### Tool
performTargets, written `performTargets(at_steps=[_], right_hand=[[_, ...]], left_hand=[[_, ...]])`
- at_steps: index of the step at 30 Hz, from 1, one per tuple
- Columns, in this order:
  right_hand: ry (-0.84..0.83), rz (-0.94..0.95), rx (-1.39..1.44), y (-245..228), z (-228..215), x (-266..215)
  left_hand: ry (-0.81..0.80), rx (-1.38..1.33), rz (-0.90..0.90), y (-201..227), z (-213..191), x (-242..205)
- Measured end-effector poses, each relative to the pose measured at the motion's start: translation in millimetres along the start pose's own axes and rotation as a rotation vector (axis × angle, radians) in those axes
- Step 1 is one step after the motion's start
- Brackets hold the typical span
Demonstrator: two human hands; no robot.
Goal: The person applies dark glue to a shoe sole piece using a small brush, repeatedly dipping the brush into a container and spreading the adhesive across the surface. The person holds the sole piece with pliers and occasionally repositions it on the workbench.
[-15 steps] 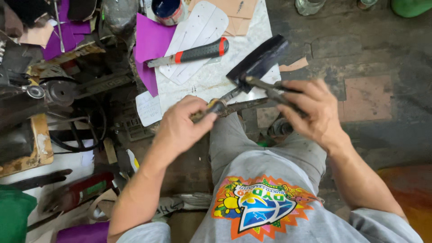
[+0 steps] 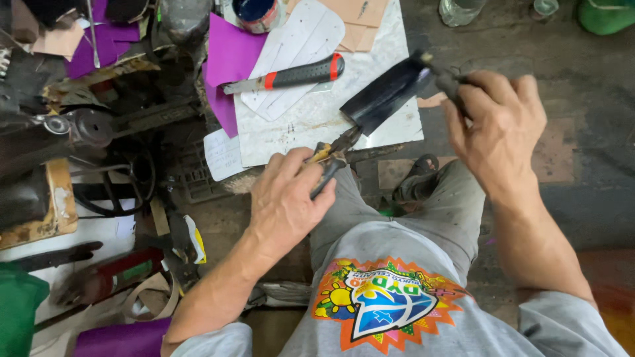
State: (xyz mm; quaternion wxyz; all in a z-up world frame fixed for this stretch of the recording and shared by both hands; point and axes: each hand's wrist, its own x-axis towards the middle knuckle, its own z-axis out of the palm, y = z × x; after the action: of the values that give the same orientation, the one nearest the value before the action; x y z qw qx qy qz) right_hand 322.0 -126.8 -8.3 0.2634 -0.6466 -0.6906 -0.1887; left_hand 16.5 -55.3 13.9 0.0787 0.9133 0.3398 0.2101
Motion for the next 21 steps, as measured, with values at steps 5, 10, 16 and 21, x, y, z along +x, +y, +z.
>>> performTargets(at_steps=[5,10,16,21], right_hand=[[-0.059,-0.054,0.2,-19,-9,16],[-0.095,-0.004,0.063,-4,-9,16],[-0.162,0.014,0.421,-19,-20,24],[-0.103,0.093,0.161,23,6,-5]], left_hand=[[0.042,0.068,0.104,5,-1,0],[0.083,0.207,0.179,12,-2,-4],[0.09,0.235,0.173,8,5,-7],[0.125,0.151,0.162,4,3,-5]])
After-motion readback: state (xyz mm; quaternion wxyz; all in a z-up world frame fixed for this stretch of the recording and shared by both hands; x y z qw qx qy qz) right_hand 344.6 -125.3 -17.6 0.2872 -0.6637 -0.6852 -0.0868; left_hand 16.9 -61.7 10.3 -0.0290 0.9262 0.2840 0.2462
